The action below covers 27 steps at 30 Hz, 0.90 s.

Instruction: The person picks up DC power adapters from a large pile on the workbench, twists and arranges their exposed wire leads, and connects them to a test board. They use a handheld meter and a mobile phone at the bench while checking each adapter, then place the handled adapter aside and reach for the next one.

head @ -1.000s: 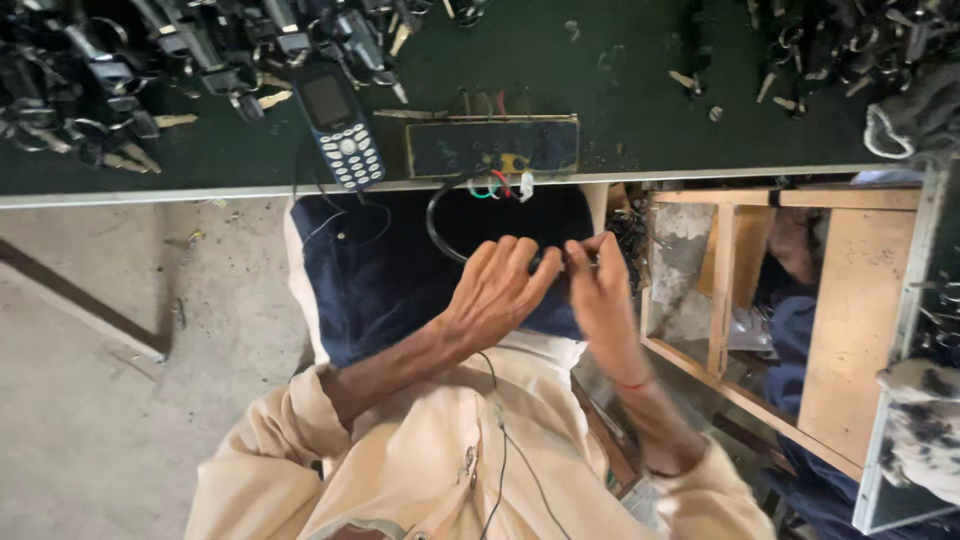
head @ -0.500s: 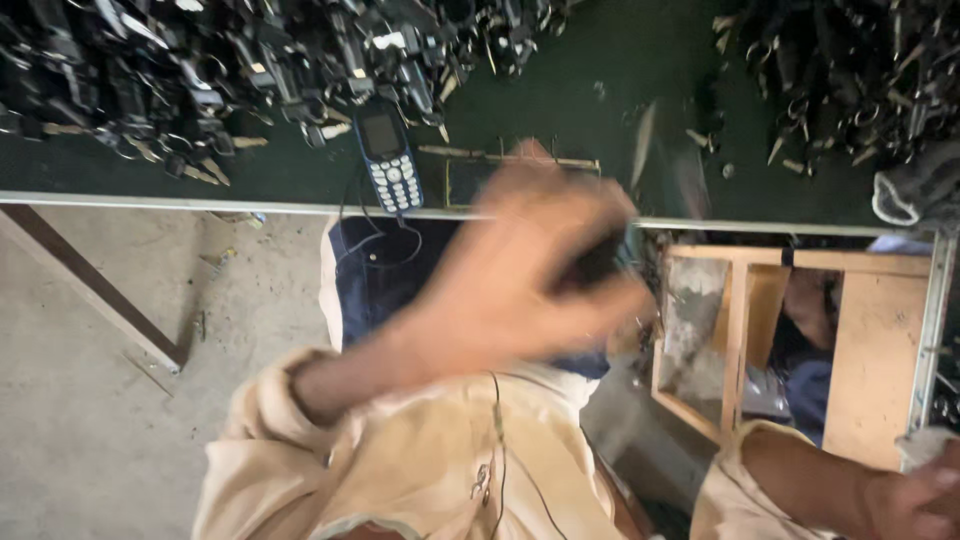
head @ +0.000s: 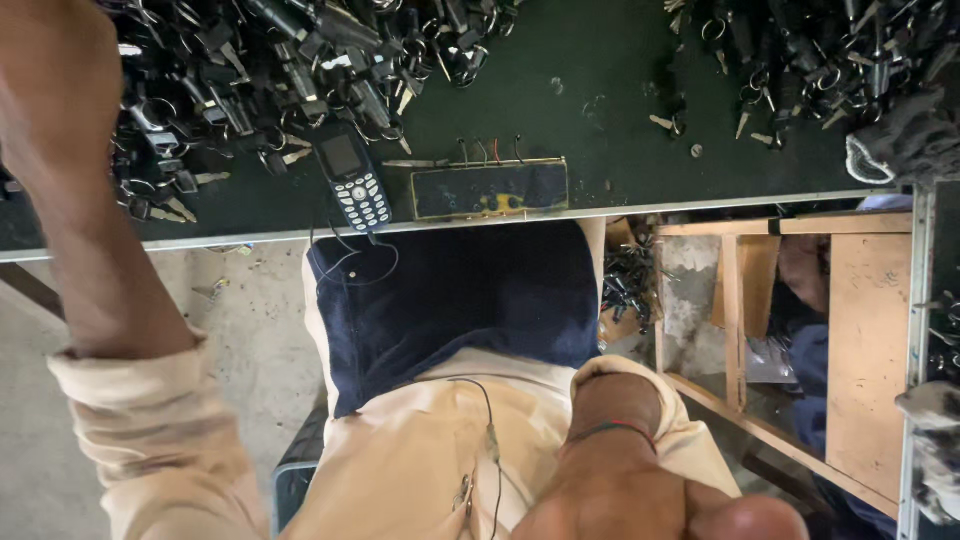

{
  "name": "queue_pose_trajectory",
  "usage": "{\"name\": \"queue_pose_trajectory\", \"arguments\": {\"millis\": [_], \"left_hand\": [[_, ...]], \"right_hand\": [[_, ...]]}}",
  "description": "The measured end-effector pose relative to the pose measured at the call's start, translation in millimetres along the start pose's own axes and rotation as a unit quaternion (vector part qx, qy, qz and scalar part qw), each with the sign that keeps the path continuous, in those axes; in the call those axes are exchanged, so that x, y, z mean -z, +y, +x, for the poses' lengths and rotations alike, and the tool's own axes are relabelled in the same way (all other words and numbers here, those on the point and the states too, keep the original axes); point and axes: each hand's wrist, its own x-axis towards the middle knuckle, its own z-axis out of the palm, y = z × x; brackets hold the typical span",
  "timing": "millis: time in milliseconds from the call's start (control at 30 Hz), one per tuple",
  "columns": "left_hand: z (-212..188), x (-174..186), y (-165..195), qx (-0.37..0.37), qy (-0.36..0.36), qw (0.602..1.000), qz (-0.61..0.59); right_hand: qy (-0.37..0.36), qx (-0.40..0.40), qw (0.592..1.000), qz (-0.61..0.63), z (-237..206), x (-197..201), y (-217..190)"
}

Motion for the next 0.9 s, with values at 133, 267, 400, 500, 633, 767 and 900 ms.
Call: {"name": "queue_pose_trajectory", "arguments": {"millis": [133, 267, 400, 500, 633, 767, 900], "left_hand": [[-42, 22, 60, -0.168, 0.148, 0.974, -0.032], [-101, 33, 151, -0.190, 0.107, 0.940, -0.263], [-139, 35, 212, -0.111, 0.022, 0.913, -0.392], [-165, 31, 236, -0.050, -0.032, 0.903, -0.425], [-184, 5, 248, -0.084, -0.064, 0.876, -0.471], [-189, -26, 255, -0.107, -0.121, 0.849, -0.503], [-193, -43, 259, -0.128, -0.181, 0.816, -0.533]], "right_hand": [[0.008, 0.008, 1.000, -0.017, 0, 7, 3], [0.006, 0.008, 1.000, -0.029, -10, 10, 2], [0.005, 0.006, 0.999, -0.047, -7, 10, 5], [0.003, 0.011, 0.999, -0.050, 3, 14, 11], [0.001, 0.014, 0.997, -0.073, 2, 24, 13], [-0.005, 0.011, 0.997, -0.073, -19, 31, 11], [0.028, -0.040, 0.976, -0.213, -30, 106, -2]]}}
